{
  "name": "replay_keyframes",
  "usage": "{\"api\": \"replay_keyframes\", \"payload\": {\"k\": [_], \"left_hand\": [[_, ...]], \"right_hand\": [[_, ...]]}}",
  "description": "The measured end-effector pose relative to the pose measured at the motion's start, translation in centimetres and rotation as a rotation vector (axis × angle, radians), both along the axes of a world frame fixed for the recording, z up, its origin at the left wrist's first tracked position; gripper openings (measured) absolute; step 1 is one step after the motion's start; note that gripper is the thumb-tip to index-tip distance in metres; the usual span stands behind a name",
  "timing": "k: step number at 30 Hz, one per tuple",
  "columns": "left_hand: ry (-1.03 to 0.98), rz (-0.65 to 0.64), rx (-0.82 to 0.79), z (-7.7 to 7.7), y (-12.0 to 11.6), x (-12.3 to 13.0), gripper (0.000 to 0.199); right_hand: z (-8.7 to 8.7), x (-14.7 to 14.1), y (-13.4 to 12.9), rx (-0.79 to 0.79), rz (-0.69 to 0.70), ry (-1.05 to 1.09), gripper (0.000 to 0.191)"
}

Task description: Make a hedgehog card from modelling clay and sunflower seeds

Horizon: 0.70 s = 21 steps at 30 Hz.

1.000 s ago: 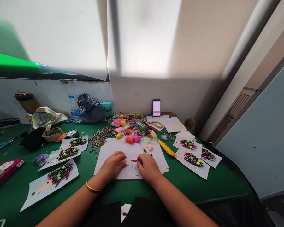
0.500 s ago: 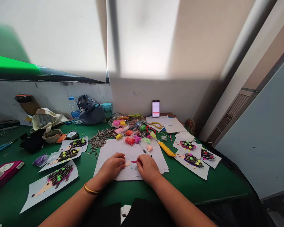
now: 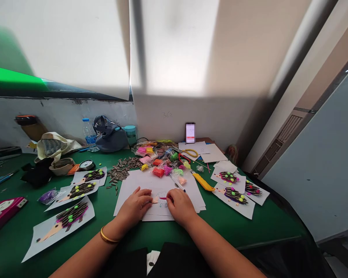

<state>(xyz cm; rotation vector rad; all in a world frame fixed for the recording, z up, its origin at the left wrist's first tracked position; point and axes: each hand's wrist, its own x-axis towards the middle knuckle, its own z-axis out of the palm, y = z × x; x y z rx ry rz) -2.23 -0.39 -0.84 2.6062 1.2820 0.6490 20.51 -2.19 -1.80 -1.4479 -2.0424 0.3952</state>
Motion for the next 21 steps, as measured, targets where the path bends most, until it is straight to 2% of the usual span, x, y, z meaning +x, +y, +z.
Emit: {"api": "replay_keyframes", "payload": {"k": [5,11,15,17,21], "left_hand": [[-0.027,0.051,-0.003,0.1,0.2,0.7,0.006],[-0.105,0.069,-0.001,-0.1,0.6,1.0,0.011],[-0.067,0.039,-0.016,-0.1,0.6,0.3,0.013],[0.017,-0.01,0.023,-0.1,0.2,0.0,0.018],[0.187,-0.035,0.238,-0.2,-1.3,-0.3,0.034]], "right_hand": [[-0.2,0.0,0.1,0.004,-0.003,-0.003,0.008],[0.0,-0.1,0.0,-0.004,-0.003,-0.001,0.008],[0.2,0.0,-0.1,-0.005,-0.004,0.003,0.009],[0.1,0.0,-0.1,-0.005,-0.003,0.0,0.009],[0.0,0.0,0.0,0.008,0.001,-0.002,0.008]]}}
